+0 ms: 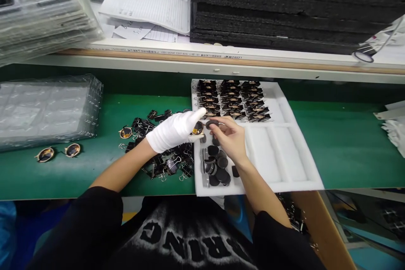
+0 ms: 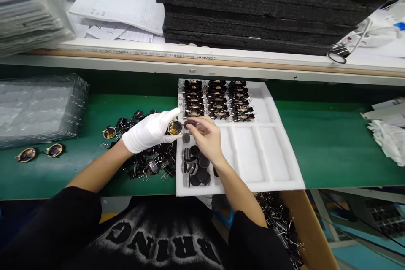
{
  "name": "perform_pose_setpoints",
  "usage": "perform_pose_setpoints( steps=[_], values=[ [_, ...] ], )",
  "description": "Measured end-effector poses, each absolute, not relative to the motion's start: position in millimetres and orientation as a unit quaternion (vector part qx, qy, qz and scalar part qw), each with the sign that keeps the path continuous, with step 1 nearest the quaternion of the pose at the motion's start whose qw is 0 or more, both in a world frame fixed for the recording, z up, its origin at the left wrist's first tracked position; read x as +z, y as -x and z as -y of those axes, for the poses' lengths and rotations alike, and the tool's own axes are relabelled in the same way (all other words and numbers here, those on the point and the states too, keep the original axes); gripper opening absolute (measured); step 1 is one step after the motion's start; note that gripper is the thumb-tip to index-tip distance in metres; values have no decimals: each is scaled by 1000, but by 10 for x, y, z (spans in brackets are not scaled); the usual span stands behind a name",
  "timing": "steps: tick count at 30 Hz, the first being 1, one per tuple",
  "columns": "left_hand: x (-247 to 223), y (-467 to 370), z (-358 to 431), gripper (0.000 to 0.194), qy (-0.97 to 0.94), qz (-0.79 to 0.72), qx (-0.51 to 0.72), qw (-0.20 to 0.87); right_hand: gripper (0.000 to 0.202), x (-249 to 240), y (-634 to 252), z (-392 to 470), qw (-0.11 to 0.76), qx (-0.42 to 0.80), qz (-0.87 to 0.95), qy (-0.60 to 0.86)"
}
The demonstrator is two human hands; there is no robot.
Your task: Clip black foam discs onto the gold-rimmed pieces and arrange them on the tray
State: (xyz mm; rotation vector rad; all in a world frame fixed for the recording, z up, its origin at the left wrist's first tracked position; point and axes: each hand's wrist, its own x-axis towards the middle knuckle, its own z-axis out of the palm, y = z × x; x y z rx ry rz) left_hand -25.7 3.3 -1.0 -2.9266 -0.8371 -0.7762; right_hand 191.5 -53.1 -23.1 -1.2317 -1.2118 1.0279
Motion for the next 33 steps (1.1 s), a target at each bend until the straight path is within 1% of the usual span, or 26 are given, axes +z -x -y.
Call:
perform_pose_setpoints(
  steps=[2,4,5,7,10,11,13,15,17,19,20,23,25,27,29,31,33],
  values=[
    [-7,263,-31,70,927,285,-243,-12,33,-170,-1993,544,521,490,491,498],
    [-5,263,-26,69,928,281,-243,-27,42,-129,-2036,558,476,556,491,472],
    [-4,262,-23,68,931,268,-247,-34,48,-121,-2038,565,458,570,498,467],
    [-6,255,-15,65,936,239,-253,-45,52,-134,-2007,574,453,548,515,479],
    [-19,224,4,58,944,225,-232,-66,47,-197,-1934,572,479,474,531,513],
    [-25,205,15,55,946,223,-227,-69,48,-217,-1918,569,477,472,533,515],
    [-31,153,48,50,948,204,-234,-64,49,-238,-1909,564,442,530,532,490],
    [-6,103,90,46,952,182,-243,-45,46,-233,-1924,564,399,611,515,450],
    [74,96,117,44,960,174,-220,-18,42,-212,-1955,565,387,650,489,435],
    [204,184,92,44,963,207,-171,5,39,-193,-1998,563,414,643,459,453],
    [276,271,51,45,958,247,-143,13,38,-188,-2021,559,432,634,446,461],
    [434,654,-189,50,886,460,-55,19,39,-190,-2081,532,472,626,410,467],
    [438,917,-407,56,815,577,54,-9,42,-197,-2101,510,483,639,382,462],
    [361,1102,-610,64,800,587,110,-49,44,-202,-2101,494,485,652,361,458],
    [248,1194,-748,67,798,577,150,-89,45,-204,-2091,488,486,657,355,454],
    [157,1223,-801,62,799,569,165,-107,44,-205,-2085,490,486,658,359,450],
    [134,1234,-781,53,805,564,153,-101,43,-208,-2085,496,484,660,364,445]
  ],
)
